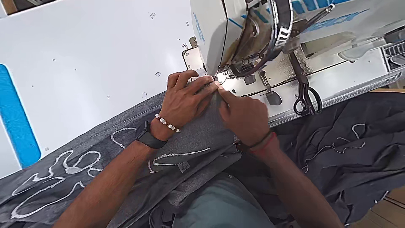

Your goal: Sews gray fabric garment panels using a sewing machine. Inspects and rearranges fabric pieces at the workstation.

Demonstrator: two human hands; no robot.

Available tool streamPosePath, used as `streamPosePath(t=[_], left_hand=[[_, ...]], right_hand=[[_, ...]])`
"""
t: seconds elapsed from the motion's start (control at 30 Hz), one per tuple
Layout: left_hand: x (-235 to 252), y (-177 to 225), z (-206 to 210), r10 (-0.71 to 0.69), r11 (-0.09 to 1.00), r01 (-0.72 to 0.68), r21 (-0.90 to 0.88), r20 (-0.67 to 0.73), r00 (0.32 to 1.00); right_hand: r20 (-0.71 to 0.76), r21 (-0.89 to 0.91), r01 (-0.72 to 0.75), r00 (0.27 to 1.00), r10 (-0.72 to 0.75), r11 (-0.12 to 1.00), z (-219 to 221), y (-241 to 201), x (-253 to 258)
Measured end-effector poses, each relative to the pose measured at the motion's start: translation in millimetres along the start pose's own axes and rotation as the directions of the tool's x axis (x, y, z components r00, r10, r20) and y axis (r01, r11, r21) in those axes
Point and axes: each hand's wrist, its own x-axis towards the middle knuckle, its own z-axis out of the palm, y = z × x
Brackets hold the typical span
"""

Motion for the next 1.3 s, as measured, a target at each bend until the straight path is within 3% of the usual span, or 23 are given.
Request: streamPosePath(t=[0.1,0.2,0.27,0.4,0.57,0.73,0.87,0.93,1.0,1.2,1.3], left_hand=[[1,1,-2,-0.001,1.0,0.001,-0.001,-0.001,1.0],[1,3,-2,-0.028,0.999,0.028,0.022,-0.017,0.999],[3,4,-2,-0.049,0.998,0.049,0.036,-0.013,0.999],[5,4,-1,-0.086,0.995,0.086,0.046,0.004,0.996],[5,3,0,-0.046,0.999,0.045,0.027,0.014,0.999],[0,2,-2,0.015,0.998,-0.014,-0.055,0.02,1.0],[1,0,-2,-0.022,0.999,0.023,-0.031,0.037,0.999],[4,-2,-2,-0.044,0.999,0.045,-0.011,0.043,0.998],[5,-4,-2,-0.044,0.999,0.044,-0.014,0.04,0.998],[5,-4,-1,-0.018,1.0,0.019,-0.013,0.023,1.0],[5,-6,0,0.015,1.0,-0.015,-0.027,0.008,1.0]], right_hand=[[-0.04,0.147,-0.105,0.993,0.112,0.984,-45,54,-5],[-0.246,0.01,-0.321,0.917,0.314,0.947,-82,127,3],[-0.364,-0.079,-0.449,0.844,0.394,0.89,-83,162,19],[-0.448,-0.183,-0.391,0.85,0.278,0.902,-59,179,13],[-0.387,-0.119,-0.413,0.857,0.341,0.903,-35,183,7],[-0.386,0.016,-0.364,0.857,0.341,0.931,-38,174,-1],[-0.453,0.188,-0.18,0.856,0.248,0.966,-35,117,-19],[-0.26,0.399,-0.109,0.939,0.226,0.911,-23,75,-25],[-0.039,0.614,-0.108,0.985,0.167,0.782,-3,41,-23],[-0.053,0.51,-0.144,0.979,0.198,0.848,20,9,-8],[-0.118,0.36,-0.131,0.976,0.184,0.924,25,-2,-7]])
